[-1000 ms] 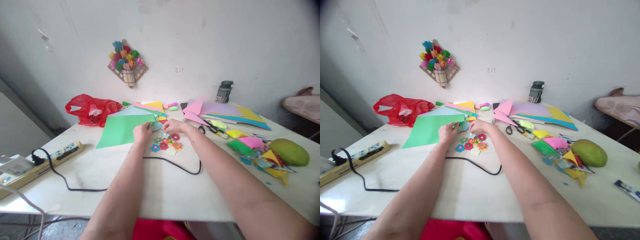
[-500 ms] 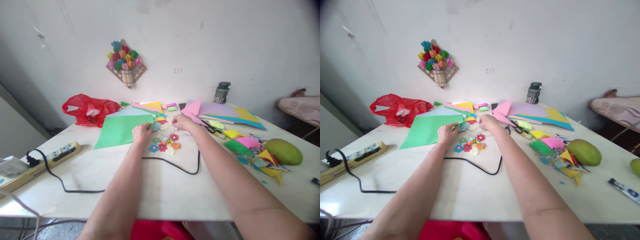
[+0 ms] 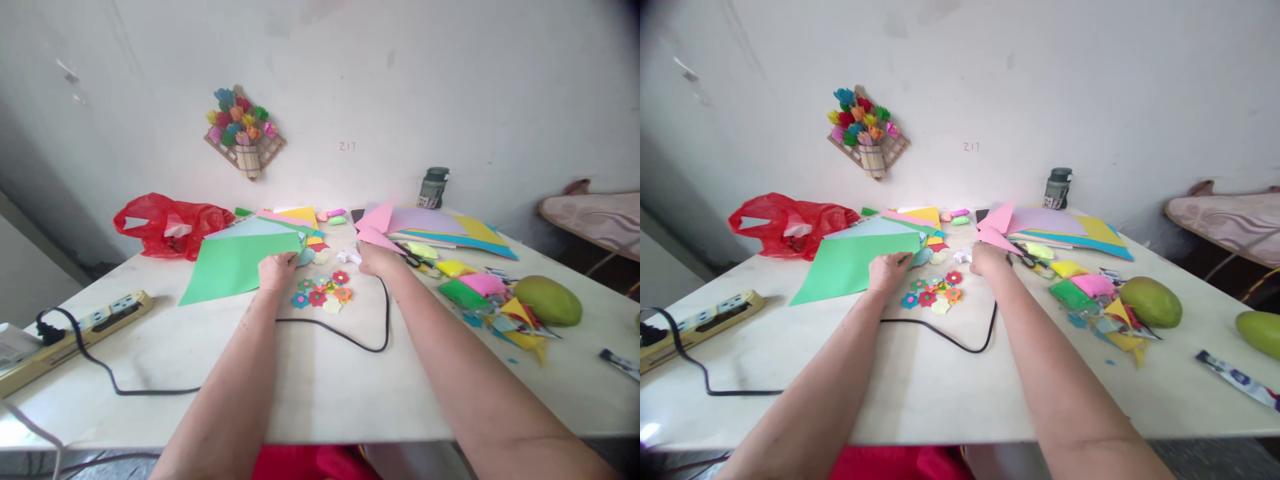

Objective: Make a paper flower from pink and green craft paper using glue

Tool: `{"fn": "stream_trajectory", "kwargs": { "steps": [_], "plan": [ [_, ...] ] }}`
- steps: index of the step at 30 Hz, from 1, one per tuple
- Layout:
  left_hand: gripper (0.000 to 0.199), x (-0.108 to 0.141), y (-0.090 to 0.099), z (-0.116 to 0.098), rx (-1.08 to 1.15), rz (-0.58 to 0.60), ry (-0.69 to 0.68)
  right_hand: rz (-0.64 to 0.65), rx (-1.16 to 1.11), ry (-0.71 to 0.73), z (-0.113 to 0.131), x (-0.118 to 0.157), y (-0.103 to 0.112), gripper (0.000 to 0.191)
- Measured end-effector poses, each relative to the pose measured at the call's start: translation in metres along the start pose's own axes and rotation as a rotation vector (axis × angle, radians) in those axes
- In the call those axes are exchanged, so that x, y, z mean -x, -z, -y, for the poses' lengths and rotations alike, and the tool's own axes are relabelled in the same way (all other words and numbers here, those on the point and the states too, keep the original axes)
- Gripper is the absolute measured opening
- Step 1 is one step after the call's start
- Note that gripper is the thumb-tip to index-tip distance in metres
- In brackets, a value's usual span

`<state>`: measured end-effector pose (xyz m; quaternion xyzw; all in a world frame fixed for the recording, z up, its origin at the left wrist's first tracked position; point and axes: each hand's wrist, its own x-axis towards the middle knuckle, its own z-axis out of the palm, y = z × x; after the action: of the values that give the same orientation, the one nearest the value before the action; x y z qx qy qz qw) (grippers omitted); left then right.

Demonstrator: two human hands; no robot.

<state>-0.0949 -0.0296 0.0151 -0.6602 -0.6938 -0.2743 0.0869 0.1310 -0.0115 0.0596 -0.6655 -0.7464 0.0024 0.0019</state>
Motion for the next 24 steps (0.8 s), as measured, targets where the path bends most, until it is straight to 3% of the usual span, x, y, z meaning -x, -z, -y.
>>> {"fn": "stream_trajectory", "kwargs": {
  "steps": [6,10,13,17,20,24],
  "plan": [
    [0.033,0.001,0.0,-0.002,-0.021,0.036,-0.043,-0.129,-0.128,-0.053,0.002,-0.002,-0.012,0.047],
    [0.044,0.003,0.001,-0.005,-0.056,0.163,-0.072,-0.237,-0.247,-0.06,-0.003,-0.002,-0.004,0.046],
    [0.055,0.003,0.003,-0.007,-0.05,0.228,-0.054,-0.273,-0.459,-0.036,-0.009,-0.004,-0.001,0.039],
    [0.052,0.001,0.01,-0.014,0.025,0.138,0.001,-0.291,-0.755,-0.027,-0.015,-0.01,-0.005,0.036],
    [0.051,-0.003,0.016,-0.029,0.23,0.092,0.03,-0.368,-0.84,-0.005,-0.009,-0.013,-0.01,0.042],
    [0.055,-0.005,0.019,-0.058,0.817,0.258,-0.002,-0.35,-0.841,0.047,0.016,-0.011,-0.015,0.052]
  ]
}}
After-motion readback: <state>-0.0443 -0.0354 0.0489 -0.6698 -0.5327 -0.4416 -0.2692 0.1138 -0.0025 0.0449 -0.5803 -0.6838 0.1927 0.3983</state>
